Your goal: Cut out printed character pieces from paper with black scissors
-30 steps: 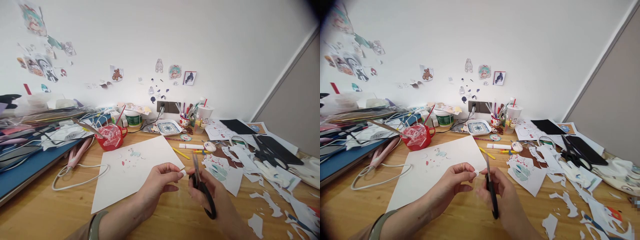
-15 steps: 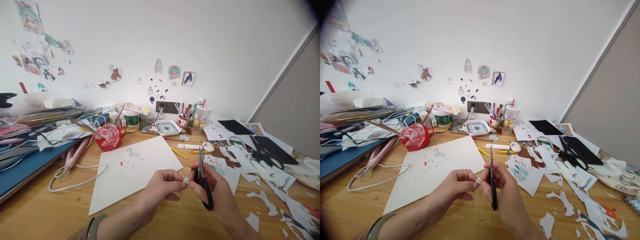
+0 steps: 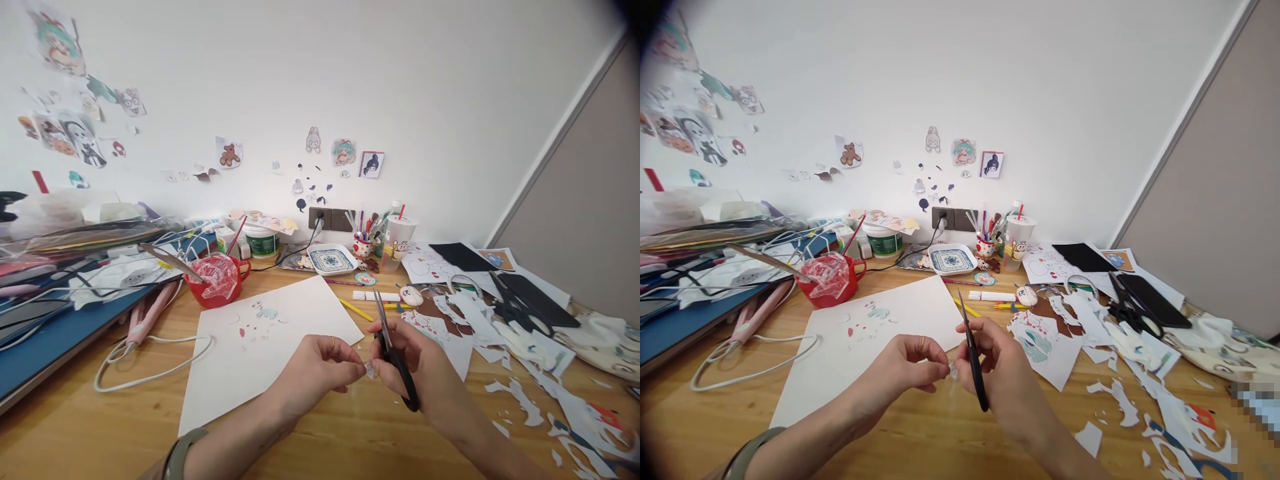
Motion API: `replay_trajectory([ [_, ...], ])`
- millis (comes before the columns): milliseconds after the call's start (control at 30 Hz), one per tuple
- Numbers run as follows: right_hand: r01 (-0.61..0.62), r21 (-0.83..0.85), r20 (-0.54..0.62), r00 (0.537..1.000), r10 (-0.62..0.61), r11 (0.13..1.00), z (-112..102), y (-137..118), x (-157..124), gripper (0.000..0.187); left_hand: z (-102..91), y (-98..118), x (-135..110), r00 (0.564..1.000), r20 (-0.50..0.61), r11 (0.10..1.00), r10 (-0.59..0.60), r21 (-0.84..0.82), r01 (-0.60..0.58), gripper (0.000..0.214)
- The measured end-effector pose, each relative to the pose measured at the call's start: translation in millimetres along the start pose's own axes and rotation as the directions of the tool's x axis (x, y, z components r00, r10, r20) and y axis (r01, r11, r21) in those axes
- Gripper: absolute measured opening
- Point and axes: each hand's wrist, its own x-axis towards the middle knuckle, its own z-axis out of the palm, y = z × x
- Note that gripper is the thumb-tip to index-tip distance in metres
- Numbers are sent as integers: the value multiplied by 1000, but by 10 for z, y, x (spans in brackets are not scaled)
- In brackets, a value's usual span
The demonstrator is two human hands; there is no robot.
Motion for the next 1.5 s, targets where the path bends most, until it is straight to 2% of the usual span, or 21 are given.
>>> replay_trajectory([
  [167, 11, 51, -85, 996, -6, 999, -32, -17, -10, 22, -24, 5, -12, 993, -55, 991, 105, -74, -109, 9],
  [333, -33, 26, 122, 992, 30, 999, -31, 55, -103, 20, -54, 15, 7, 976, -138, 966, 168, -176, -191, 9],
  [567, -2, -18, 283, 959, 7, 1000, -1, 304, -111, 21, -52, 23, -9, 974, -152, 956, 170, -215, -201, 10],
  [700, -18, -4, 287, 958, 18, 1000, -3, 332, -103, 23, -43, 15, -13, 974, -136, 960, 183, -189, -207, 8],
  [967, -68, 17, 320, 946, 59, 998, -16, 200, -126, 21, -46, -15, -1, 975, -119, 964, 190, -168, -209, 8],
  [1167, -96, 39, 274, 958, 82, 995, 17, 205, -118, 19, -42, -13, -22, 975, -118, 962, 187, -181, -206, 9],
  [1500, -59, 23, 249, 967, 51, 998, 40, 127, -133, 24, -22, -21, -13, 979, -115, 953, 170, -235, -193, 10],
])
